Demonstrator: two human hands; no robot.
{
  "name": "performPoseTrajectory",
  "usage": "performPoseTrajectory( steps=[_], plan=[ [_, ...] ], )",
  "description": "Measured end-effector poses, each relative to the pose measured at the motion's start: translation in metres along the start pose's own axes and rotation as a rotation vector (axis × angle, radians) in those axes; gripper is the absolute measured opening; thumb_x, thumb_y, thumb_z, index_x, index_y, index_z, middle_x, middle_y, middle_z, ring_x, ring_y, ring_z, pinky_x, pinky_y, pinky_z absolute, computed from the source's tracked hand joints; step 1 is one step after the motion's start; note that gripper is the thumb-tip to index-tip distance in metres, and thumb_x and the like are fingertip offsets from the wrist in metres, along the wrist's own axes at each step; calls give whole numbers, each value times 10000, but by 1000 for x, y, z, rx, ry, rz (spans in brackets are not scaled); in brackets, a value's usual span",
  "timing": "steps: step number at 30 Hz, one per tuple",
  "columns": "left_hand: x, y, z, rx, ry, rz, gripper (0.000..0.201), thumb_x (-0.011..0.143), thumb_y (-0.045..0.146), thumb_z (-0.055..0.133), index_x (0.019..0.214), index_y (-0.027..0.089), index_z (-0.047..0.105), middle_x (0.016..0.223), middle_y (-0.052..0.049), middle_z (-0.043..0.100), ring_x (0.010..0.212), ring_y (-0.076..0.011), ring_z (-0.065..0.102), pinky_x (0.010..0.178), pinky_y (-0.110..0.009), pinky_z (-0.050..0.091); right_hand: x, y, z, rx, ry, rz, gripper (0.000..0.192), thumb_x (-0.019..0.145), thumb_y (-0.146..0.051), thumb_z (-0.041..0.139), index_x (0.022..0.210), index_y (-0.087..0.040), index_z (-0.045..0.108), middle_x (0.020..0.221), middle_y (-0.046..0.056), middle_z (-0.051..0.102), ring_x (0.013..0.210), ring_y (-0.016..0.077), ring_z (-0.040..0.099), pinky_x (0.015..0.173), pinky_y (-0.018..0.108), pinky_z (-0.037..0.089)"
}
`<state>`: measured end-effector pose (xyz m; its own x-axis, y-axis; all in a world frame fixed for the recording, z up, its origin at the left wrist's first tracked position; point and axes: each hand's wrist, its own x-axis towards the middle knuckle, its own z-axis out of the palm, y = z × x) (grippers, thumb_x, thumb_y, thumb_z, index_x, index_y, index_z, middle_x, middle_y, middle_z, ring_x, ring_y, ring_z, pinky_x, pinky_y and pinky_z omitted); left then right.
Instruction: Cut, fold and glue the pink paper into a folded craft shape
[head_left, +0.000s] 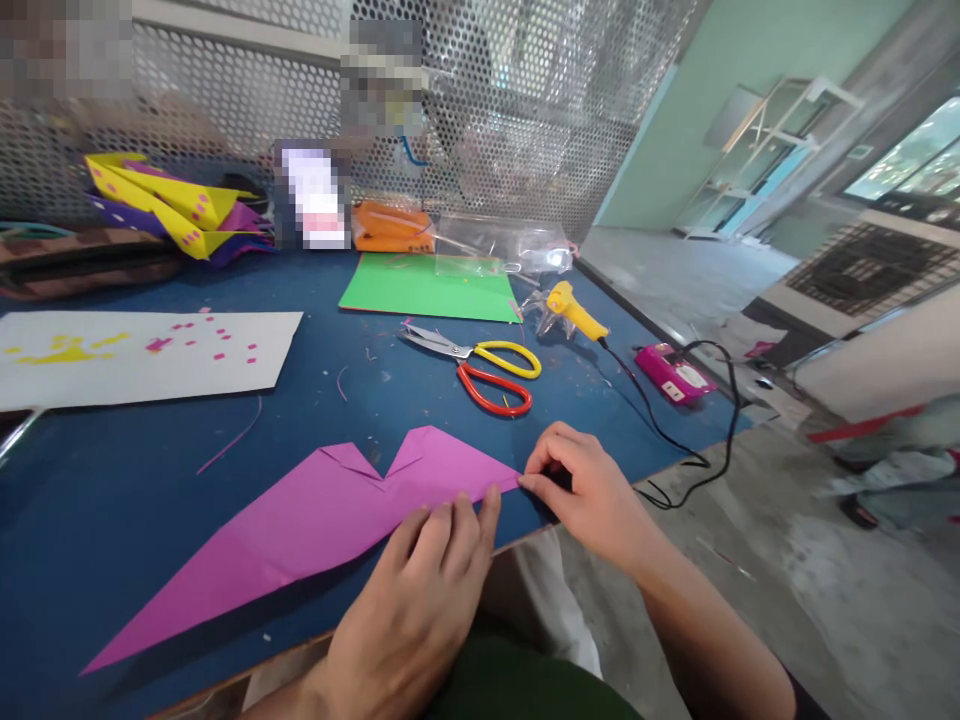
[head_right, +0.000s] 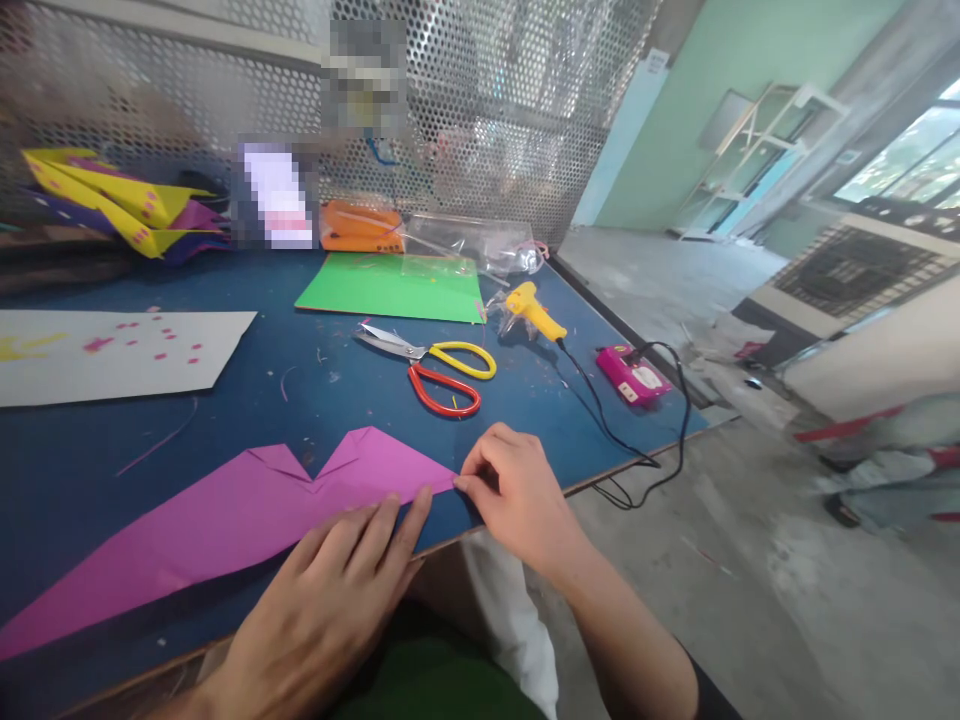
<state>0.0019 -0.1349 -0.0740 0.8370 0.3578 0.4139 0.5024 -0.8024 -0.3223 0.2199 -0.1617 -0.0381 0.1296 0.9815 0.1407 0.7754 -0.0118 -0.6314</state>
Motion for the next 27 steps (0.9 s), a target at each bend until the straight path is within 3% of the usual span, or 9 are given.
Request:
performPoseTrajectory(
  steps=[5,12,27],
  plan=[
    [0,2,-1,-2,1,-2,600,835,299,653,1400,118,567,1144,-115,664,982,-249,537,811,-373,493,-4,2,4,44,69,-45,189,904,-187,636,725,-214,581,799,-13,591,789,165,558,774,343,396],
    [0,1,-1,-32,17,-11,626,806,292,676,1395,107,569,1140,-122,660,988,-258,519,811,-386,463,-3,0,8,-26,132,-1,206,871,-216,696,706,-211,573,767,-22,590,751,163,554,763,351,388],
    [1,-1,-3,-57,-7,-11,616,824,288,675,1402,113,557,1129,-111,649,972,-249,520,805,-382,454,-5,2,9,-65,95,-30,111,885,-116,605,857,-215,561,898,10,588,827,186,545,818,401,417]
  ],
)
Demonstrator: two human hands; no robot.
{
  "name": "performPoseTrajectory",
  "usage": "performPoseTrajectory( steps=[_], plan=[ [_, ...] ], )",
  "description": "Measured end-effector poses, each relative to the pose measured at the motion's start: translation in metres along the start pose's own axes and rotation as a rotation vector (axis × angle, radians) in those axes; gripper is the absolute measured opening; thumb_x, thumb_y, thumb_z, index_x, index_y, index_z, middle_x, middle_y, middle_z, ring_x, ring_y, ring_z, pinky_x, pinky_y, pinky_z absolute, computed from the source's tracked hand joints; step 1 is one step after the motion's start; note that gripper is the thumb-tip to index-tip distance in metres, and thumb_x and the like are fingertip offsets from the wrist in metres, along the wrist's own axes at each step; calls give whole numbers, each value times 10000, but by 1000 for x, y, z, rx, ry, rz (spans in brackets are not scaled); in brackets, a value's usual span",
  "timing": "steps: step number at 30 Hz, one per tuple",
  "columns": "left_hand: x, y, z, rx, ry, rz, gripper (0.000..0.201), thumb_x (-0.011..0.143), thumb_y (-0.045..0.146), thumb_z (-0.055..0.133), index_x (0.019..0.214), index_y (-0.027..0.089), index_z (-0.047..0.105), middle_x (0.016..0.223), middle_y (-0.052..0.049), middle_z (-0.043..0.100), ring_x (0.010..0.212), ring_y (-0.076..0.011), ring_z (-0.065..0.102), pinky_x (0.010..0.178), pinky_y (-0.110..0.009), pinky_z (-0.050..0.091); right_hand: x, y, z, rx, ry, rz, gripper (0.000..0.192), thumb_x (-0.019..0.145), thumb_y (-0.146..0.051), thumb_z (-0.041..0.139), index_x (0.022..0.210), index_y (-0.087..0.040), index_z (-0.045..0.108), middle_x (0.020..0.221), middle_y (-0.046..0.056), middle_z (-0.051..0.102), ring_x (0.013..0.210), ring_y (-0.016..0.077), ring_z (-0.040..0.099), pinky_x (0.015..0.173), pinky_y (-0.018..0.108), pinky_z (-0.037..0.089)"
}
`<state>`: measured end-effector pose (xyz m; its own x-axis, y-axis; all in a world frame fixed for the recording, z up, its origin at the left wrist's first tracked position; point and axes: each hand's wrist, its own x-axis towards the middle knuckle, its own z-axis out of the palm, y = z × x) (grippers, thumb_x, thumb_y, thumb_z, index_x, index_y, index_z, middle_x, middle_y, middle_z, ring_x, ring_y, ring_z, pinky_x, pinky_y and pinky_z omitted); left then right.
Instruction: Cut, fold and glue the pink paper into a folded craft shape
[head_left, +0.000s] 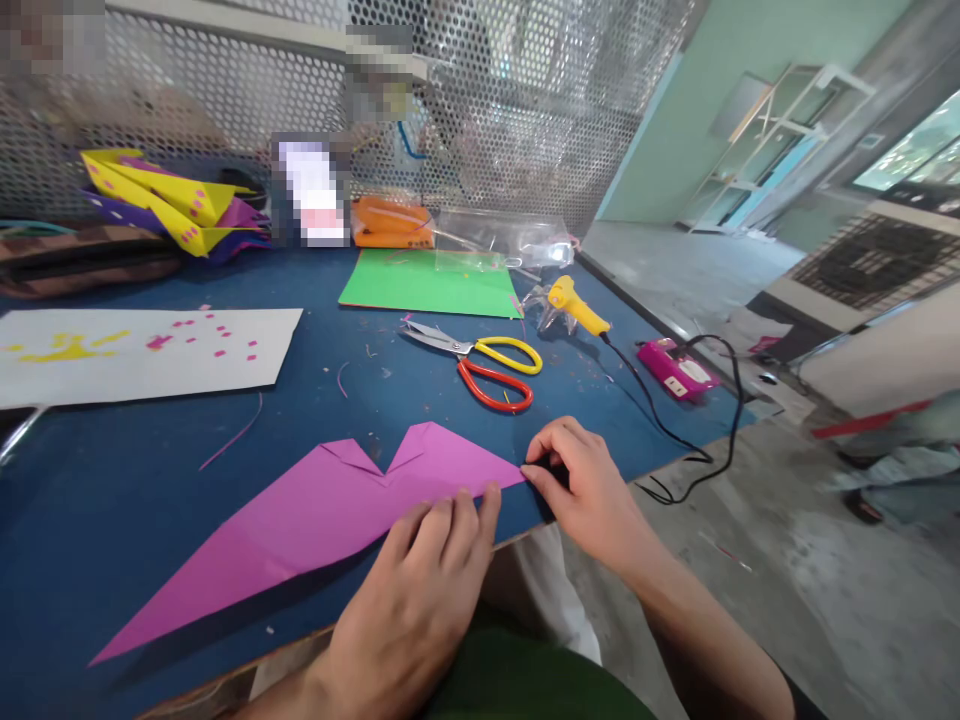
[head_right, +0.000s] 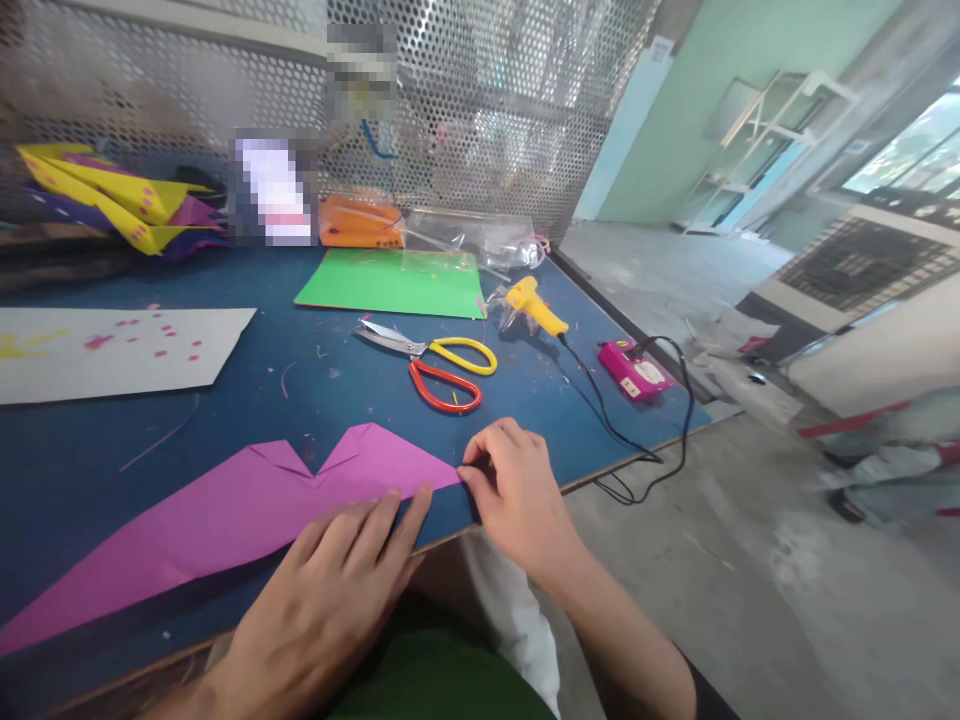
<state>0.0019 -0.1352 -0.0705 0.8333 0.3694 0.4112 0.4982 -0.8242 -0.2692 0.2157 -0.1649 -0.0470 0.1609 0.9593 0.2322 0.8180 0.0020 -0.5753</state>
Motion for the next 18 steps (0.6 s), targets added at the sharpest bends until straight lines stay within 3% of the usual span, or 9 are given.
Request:
performPoseTrajectory(
  steps=[3,5,8,10,12,18],
  plan=[
    [-1,1,1,8,-11,2,626,839,294,668,1420,104,532,1130,-114,639,978,-250,521,806,-381,458,-4,4,1,41,55,-26,144,892,-78,544,899,-220,574,931,21,591,824,179,562,793,378,460],
    [-1,2,2,15,-16,4,625,847,290,661,1425,97,523,1128,-118,635,997,-255,520,815,-383,455,-9,4,2,80,169,-58,186,899,-56,505,944,-220,580,959,32,590,849,176,582,779,350,493],
    [-1,3,4,24,-10,0,595,861,289,637,1415,99,533,1125,-116,633,990,-255,518,826,-391,447,-22,-1,6,61,314,-233,259,919,-47,483,1097,-206,583,1054,68,621,1008,192,607,863,345,521],
    [-2,3,4,36,4,0,536,886,299,595,1388,112,562,1143,-112,631,985,-250,519,835,-393,442,-31,-6,13,0,257,-433,358,922,-44,482,1251,-168,549,1162,106,641,1129,210,594,953,370,517],
    [-3,3,5,51,14,8,462,925,307,534,1348,134,597,1182,-105,626,1014,-243,521,856,-387,437,-37,-9,23,-91,228,-543,422,928,-76,489,1349,-102,503,1225,142,650,1181,223,592,1000,380,513],
    [-12,-1,16,42,118,28,365,965,268,465,1259,165,655,1249,-66,655,1138,-216,510,993,-359,389,-37,-5,48,-319,402,-661,368,974,-200,434,1272,-41,579,1178,157,717,1177,220,642,980,349,528]
  ],
)
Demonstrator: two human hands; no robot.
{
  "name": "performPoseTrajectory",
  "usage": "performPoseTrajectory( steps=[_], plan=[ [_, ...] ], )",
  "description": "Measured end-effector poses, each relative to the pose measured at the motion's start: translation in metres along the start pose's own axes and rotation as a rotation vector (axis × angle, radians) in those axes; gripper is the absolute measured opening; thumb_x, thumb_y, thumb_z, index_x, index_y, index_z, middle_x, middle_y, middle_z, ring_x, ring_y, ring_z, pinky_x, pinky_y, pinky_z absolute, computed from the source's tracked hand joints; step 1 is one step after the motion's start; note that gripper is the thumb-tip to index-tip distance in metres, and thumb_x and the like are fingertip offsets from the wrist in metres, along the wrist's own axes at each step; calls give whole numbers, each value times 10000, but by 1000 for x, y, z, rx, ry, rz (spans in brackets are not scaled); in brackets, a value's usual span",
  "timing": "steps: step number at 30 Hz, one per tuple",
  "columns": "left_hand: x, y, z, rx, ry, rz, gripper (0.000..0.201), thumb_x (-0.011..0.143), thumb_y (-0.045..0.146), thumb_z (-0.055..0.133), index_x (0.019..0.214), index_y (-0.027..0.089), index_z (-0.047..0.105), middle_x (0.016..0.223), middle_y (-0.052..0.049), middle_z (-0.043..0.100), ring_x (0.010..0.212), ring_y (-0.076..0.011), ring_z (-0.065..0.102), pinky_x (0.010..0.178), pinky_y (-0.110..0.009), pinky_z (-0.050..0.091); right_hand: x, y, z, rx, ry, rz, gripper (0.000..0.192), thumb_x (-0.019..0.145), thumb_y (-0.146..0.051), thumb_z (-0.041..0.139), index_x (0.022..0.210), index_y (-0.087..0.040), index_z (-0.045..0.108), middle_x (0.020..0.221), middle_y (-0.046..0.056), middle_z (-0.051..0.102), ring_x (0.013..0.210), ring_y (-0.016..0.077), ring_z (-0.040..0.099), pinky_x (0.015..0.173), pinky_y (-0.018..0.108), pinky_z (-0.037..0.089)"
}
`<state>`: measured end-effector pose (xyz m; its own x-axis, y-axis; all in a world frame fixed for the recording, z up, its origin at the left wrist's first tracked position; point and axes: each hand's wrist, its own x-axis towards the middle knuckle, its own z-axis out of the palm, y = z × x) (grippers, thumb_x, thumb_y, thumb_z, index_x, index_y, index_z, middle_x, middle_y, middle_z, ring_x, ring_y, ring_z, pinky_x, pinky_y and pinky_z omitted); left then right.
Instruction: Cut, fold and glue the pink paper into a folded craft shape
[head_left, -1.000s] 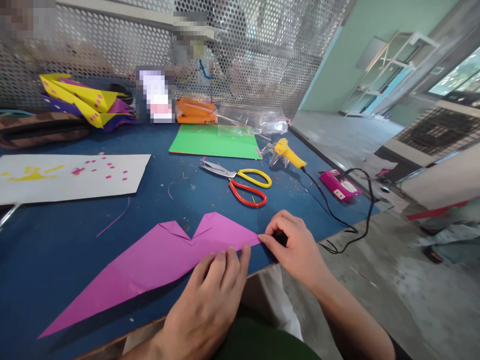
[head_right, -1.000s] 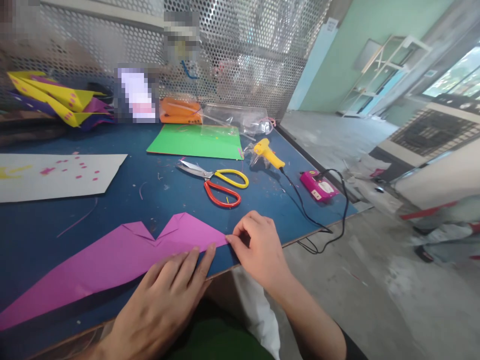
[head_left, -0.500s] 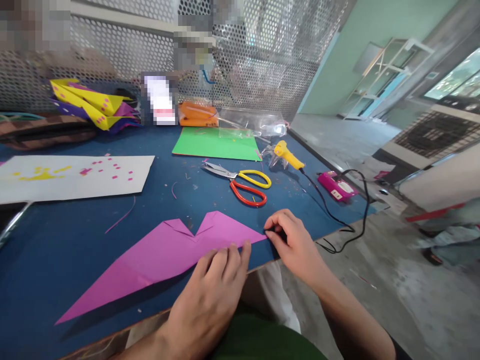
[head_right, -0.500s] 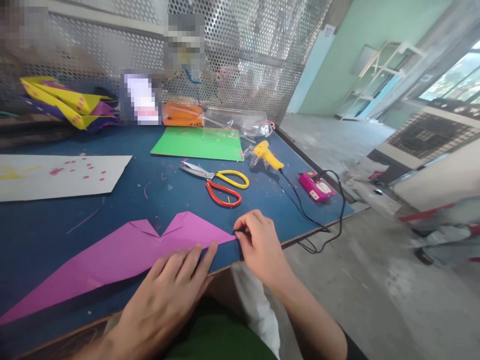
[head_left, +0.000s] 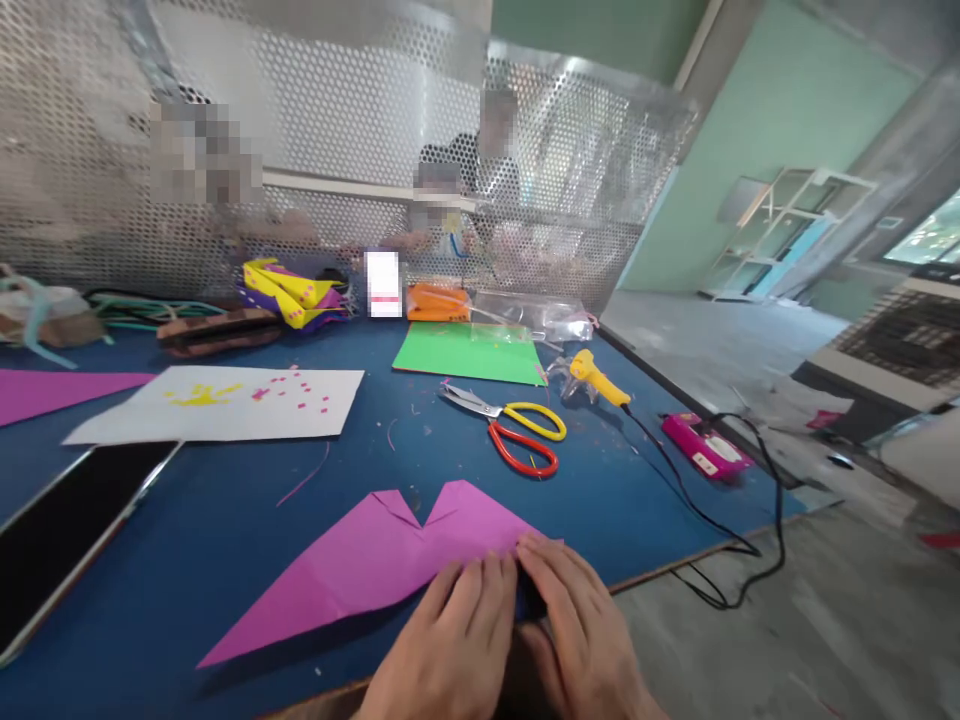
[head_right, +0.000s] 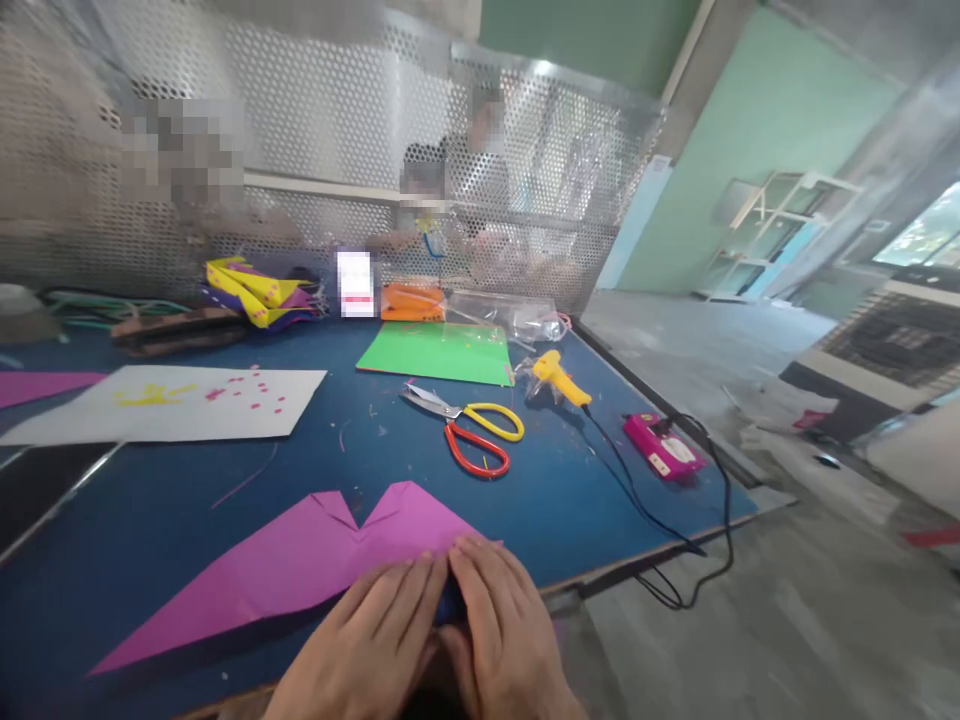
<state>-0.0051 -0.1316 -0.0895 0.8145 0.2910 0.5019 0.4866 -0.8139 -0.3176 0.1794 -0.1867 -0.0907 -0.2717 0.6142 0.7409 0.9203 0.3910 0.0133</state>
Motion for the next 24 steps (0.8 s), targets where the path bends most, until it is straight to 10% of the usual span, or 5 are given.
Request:
performPoseTrajectory(
  steps=[12,24],
  plan=[
    [-5,-11,5,-8,204,-44,324,960,270,443,1066,137,719,1019,-42,756,958,-197,609,1249,-453,91,-13,6,18,-225,-2,-149,462,990,-446,437,1213,-132,692,1192,88,741,1086,231,701,880,333,566],
    [-4,-22,-38,-492,174,-225,400,837,76,408,1207,107,556,1028,-70,734,991,-148,684,1223,-411,289,-2,-38,28,-11,106,-14,597,978,-282,446,1517,-35,378,1135,148,746,1048,264,702,853,377,567]
  ],
)
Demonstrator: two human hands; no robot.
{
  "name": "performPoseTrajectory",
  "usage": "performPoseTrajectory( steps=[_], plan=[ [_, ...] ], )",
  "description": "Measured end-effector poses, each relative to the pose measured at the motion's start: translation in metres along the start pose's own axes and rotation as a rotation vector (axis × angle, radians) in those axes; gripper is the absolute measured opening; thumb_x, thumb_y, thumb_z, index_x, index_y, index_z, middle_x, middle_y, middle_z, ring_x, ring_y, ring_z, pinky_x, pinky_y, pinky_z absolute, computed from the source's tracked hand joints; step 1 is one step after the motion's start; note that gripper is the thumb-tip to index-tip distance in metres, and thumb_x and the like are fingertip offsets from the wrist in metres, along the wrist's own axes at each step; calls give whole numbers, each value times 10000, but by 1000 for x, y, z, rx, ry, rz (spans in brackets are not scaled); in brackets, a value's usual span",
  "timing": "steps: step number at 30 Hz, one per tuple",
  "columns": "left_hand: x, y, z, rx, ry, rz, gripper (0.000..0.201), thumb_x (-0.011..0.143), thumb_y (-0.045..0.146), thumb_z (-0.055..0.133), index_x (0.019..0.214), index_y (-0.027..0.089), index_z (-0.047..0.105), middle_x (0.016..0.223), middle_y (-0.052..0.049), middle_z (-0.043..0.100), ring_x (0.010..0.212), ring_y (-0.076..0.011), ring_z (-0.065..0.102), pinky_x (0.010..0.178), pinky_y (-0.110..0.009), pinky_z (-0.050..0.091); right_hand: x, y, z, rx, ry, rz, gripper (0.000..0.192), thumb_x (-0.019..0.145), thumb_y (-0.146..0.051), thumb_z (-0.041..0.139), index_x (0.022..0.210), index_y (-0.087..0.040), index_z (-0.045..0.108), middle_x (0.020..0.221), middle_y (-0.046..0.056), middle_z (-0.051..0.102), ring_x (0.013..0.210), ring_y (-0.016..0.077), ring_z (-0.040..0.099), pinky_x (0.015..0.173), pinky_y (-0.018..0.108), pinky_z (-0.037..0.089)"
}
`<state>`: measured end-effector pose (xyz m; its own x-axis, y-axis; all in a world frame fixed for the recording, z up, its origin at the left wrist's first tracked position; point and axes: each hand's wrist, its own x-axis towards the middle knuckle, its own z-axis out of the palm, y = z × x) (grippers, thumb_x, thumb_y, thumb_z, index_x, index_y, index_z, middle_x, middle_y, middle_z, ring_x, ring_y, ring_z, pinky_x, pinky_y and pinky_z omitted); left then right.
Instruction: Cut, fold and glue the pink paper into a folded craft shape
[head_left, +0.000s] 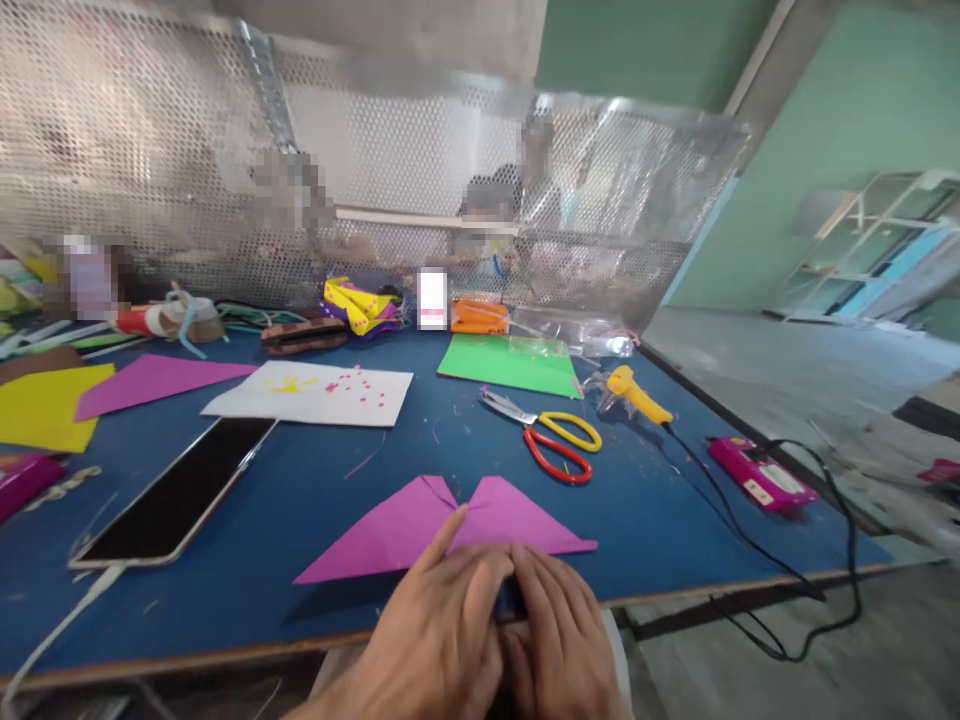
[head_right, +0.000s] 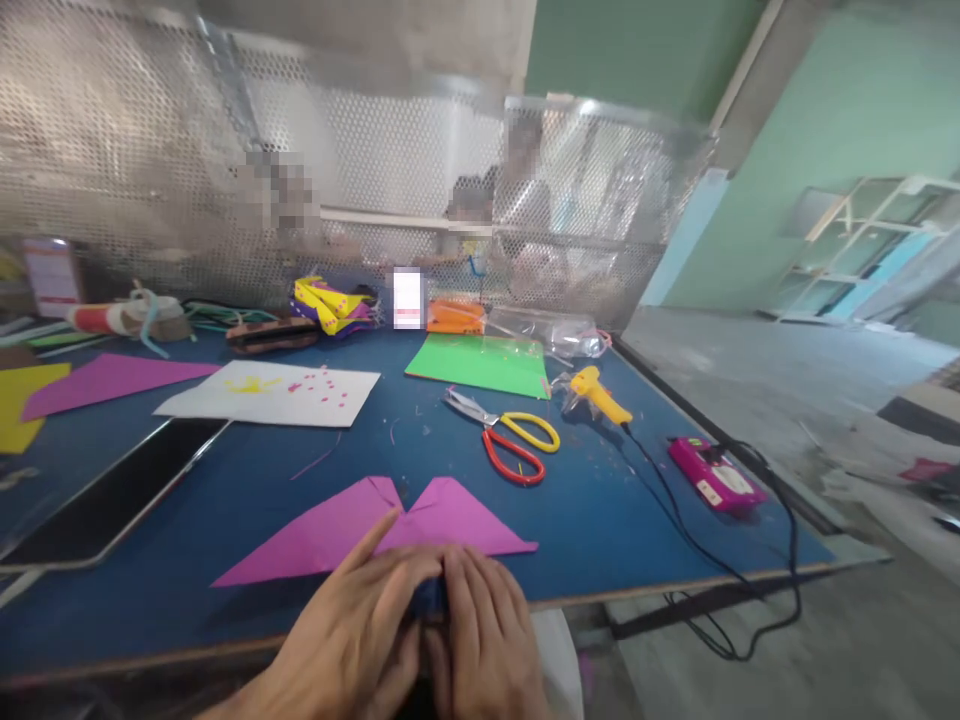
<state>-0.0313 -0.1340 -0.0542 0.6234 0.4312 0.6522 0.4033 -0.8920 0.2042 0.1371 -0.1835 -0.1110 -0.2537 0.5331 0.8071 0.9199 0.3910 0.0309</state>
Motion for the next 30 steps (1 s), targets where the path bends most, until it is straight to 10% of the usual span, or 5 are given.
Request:
performPoseTrajectory(
  steps=[10,30],
  plan=[
    [-1,-13,-33,143,67,-364,63,919,278,657,939,283,717,965,48,767,982,-192,687,1197,-521,206,7,-8,-13,27,-195,111,412,970,-301,458,1305,-149,643,1246,144,673,1151,280,582,992,421,441],
    [10,-28,-28,-18,-109,-487,196,900,206,615,709,217,658,776,23,668,820,-166,590,1019,-452,383,6,-10,-14,36,-262,167,433,949,-320,513,1357,-198,594,1255,148,643,1177,294,562,1030,456,395]
  ],
)
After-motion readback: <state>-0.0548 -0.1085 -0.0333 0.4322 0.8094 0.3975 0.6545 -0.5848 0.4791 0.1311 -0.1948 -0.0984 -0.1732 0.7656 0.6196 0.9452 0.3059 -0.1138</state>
